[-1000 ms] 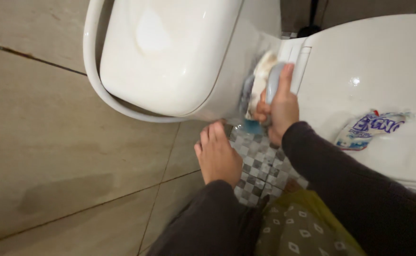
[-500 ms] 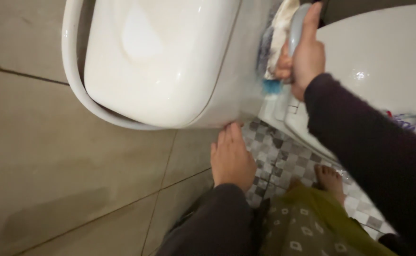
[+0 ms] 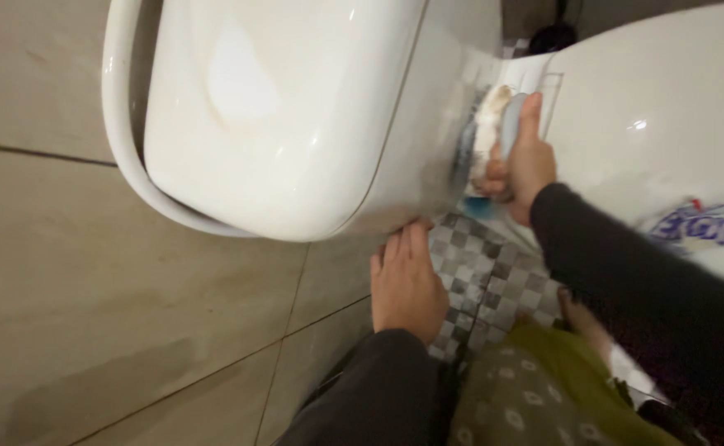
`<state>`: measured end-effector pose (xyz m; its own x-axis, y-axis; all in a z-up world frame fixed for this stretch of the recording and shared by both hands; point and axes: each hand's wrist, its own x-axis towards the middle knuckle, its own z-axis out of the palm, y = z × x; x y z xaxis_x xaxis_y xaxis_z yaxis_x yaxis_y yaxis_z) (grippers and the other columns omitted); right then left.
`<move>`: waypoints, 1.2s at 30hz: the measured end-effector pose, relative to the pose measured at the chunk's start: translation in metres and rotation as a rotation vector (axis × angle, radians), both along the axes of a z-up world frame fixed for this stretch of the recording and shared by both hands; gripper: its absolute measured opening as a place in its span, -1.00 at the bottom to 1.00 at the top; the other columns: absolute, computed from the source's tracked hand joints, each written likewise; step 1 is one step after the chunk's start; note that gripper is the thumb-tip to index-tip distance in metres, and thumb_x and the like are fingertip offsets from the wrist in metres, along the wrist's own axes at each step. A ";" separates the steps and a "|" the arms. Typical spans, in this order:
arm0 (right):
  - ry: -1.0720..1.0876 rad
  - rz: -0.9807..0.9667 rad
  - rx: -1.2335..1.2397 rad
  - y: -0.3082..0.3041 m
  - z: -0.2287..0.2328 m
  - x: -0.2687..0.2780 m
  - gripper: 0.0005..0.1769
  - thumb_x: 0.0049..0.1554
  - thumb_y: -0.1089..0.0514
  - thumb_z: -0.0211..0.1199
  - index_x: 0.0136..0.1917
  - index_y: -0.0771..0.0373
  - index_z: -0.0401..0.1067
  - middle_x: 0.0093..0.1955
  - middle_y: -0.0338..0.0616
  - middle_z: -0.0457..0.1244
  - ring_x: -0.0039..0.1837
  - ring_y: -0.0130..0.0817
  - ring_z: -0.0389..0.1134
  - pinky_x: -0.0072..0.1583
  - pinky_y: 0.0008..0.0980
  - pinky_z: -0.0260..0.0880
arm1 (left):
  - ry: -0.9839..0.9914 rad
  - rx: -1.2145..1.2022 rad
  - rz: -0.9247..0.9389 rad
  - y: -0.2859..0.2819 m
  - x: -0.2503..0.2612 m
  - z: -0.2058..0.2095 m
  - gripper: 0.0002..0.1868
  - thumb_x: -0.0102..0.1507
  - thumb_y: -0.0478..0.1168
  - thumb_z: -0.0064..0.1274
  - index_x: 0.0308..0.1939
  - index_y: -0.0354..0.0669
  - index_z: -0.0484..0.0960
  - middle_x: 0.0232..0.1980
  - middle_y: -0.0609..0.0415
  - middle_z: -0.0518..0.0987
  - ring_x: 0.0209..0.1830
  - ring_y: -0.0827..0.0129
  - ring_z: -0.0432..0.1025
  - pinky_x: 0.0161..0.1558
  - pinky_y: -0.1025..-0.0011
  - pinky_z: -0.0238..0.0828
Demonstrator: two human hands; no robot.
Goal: Cleaning the exterior and surrounding area of a toilet using a brush and water sprayer.
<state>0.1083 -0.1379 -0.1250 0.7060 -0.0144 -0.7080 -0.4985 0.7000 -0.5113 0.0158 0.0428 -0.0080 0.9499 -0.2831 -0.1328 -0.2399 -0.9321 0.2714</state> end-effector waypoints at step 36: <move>-0.080 -0.078 -0.062 0.032 0.103 -0.072 -0.17 0.16 -0.67 -0.13 -0.19 0.15 0.32 -0.43 -0.22 0.05 -0.44 -0.38 0.06 -0.39 -0.32 0.07 | 0.074 0.091 0.379 0.007 -0.028 0.048 -0.29 0.04 -0.35 0.02 0.30 -0.29 0.23 0.65 -0.02 0.00 0.68 0.02 -0.25 0.45 -0.27 -0.25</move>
